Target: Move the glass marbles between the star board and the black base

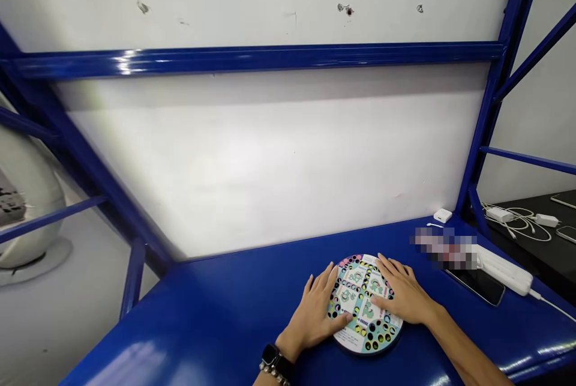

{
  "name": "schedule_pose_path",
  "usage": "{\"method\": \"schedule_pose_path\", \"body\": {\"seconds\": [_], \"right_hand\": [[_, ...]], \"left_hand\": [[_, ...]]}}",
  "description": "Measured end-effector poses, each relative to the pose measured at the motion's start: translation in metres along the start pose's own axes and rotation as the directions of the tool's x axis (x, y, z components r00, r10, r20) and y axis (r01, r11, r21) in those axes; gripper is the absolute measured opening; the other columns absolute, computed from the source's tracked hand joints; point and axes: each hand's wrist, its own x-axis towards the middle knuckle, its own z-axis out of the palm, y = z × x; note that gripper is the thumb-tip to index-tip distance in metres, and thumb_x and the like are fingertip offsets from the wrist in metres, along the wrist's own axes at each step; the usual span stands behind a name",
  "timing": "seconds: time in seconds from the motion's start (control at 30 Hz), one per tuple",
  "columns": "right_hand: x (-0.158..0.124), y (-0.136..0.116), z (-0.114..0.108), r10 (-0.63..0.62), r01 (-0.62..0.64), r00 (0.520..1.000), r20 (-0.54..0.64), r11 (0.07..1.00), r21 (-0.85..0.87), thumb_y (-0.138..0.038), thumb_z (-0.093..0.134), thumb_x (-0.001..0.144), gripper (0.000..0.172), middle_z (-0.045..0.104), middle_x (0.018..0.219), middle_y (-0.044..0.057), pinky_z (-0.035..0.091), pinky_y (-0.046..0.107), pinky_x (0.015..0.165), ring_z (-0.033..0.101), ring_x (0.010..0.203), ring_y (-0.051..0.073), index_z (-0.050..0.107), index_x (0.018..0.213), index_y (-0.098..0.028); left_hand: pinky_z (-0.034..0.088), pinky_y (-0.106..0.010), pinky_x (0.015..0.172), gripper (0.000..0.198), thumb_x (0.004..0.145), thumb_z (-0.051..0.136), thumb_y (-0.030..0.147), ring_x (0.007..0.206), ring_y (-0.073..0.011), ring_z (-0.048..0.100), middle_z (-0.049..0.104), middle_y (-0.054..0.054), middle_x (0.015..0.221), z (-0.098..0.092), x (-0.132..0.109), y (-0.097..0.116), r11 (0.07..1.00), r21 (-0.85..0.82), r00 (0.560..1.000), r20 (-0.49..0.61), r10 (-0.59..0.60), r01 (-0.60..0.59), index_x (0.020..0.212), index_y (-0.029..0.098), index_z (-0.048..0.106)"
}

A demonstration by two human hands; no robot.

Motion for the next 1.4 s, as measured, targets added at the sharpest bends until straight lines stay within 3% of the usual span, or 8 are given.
{"method": "schedule_pose_path", "body": {"seconds": [0.3, 0.4, 0.57, 0.67, 0.83, 1.13, 1.3, 1.4], "right_hand": [[-0.002, -0.002, 0.0, 0.007, -0.007, 1.0, -0.023, 0.999, 0.032, -0.074, 0.042, 0.085, 0.091, 0.012, 0.166, 0.002, 0.012, 0.046, 0.12, 0.014, 0.151, 0.029, 0.02, 0.158, -0.024], [-0.003, -0.004, -0.001, 0.036, -0.033, 0.995, -0.088, 0.999, 0.033, -0.069, 0.045, 0.086, 0.084, 0.027, 0.162, 0.007, 0.02, 0.047, 0.116, 0.025, 0.147, 0.031, 0.03, 0.155, -0.023], [-0.008, -0.003, -0.008, 0.19, -0.18, 0.943, -0.272, 0.982, 0.063, -0.049, 0.044, 0.093, 0.041, 0.069, 0.115, 0.012, 0.038, 0.042, 0.093, 0.06, 0.11, 0.031, 0.065, 0.113, -0.021], [-0.006, 0.001, -0.008, 0.237, -0.199, 0.94, -0.245, 0.965, 0.17, -0.052, 0.05, 0.089, 0.033, 0.071, 0.086, 0.007, 0.04, 0.034, 0.072, 0.064, 0.084, 0.026, 0.063, 0.089, -0.022], [0.002, 0.011, -0.002, 0.261, -0.166, 0.937, -0.232, 0.918, 0.361, -0.054, 0.056, 0.084, 0.032, 0.065, 0.071, 0.002, 0.035, 0.028, 0.059, 0.06, 0.071, 0.021, 0.061, 0.08, -0.023], [0.003, 0.014, -0.005, 0.262, -0.14, 0.941, -0.215, 0.878, 0.457, -0.043, 0.069, 0.074, 0.028, 0.059, 0.064, -0.003, 0.034, 0.026, 0.056, 0.054, 0.063, 0.016, 0.05, 0.072, -0.022], [-0.006, 0.002, -0.018, 0.168, 0.103, 0.925, -0.341, 0.752, 0.651, -0.057, 0.058, 0.085, 0.038, 0.053, 0.064, -0.003, 0.039, 0.026, 0.059, 0.049, 0.06, 0.014, 0.05, 0.073, -0.022], [-0.013, 0.0, -0.024, 0.217, 0.194, 0.877, -0.429, 0.657, 0.729, -0.066, 0.045, 0.09, 0.048, 0.049, 0.065, -0.002, 0.039, 0.026, 0.056, 0.043, 0.056, 0.013, 0.05, 0.072, -0.022]], "left_hand": [[0.016, -0.059, 0.12, 0.094, 0.084, 0.048, 0.074, 0.146, -0.0346, 0.029, 0.026, -0.012, 0.162, 0.003, 0.0, 0.0, 1.0, -0.021, 0.999, -0.025, -0.022, 0.022, 0.158, 0.025, 0.016], [0.029, -0.052, 0.114, 0.087, 0.083, 0.052, 0.071, 0.136, -0.0345, 0.042, 0.043, -0.014, 0.153, -0.005, -0.001, 0.007, 0.997, -0.023, 0.993, -0.086, -0.081, 0.08, 0.153, 0.024, 0.031], [0.043, -0.033, 0.075, 0.05, 0.093, 0.042, 0.053, 0.09, -0.0234, 0.064, 0.07, -0.006, 0.095, -0.018, -0.007, 0.016, 0.927, -0.091, 0.925, -0.08, -0.371, 0.364, 0.127, 0.021, 0.058], [0.037, -0.029, 0.063, 0.042, 0.092, 0.043, 0.05, 0.077, -0.0208, 0.063, 0.065, -0.001, 0.077, -0.02, -0.009, 0.016, 0.903, -0.142, 0.908, -0.048, -0.416, 0.406, 0.117, 0.021, 0.061], [0.035, -0.029, 0.061, 0.043, 0.089, 0.046, 0.051, 0.077, -0.0226, 0.063, 0.064, -0.001, 0.075, -0.023, -0.007, 0.015, 0.888, -0.149, 0.888, -0.094, -0.451, 0.435, 0.114, 0.02, 0.06], [0.039, -0.027, 0.06, 0.038, 0.083, 0.056, 0.053, 0.067, -0.0173, 0.056, 0.056, 0.002, 0.071, -0.03, -0.002, 0.013, 0.857, -0.374, 0.904, -0.097, -0.417, 0.355, 0.101, 0.02, 0.061], [0.048, -0.025, 0.061, 0.047, 0.075, 0.064, 0.065, 0.066, -0.0145, 0.057, 0.058, 0.001, 0.076, -0.056, -0.014, 0.03, 0.591, -0.796, 0.918, -0.126, -0.377, 0.134, 0.087, 0.02, 0.054], [0.048, -0.022, 0.055, 0.05, 0.071, 0.07, 0.066, 0.059, -0.0117, 0.054, 0.053, 0.004, 0.068, -0.089, -0.044, 0.037, 0.507, -0.86, 0.896, -0.19, -0.402, 0.045, 0.08, 0.021, 0.05]]}}
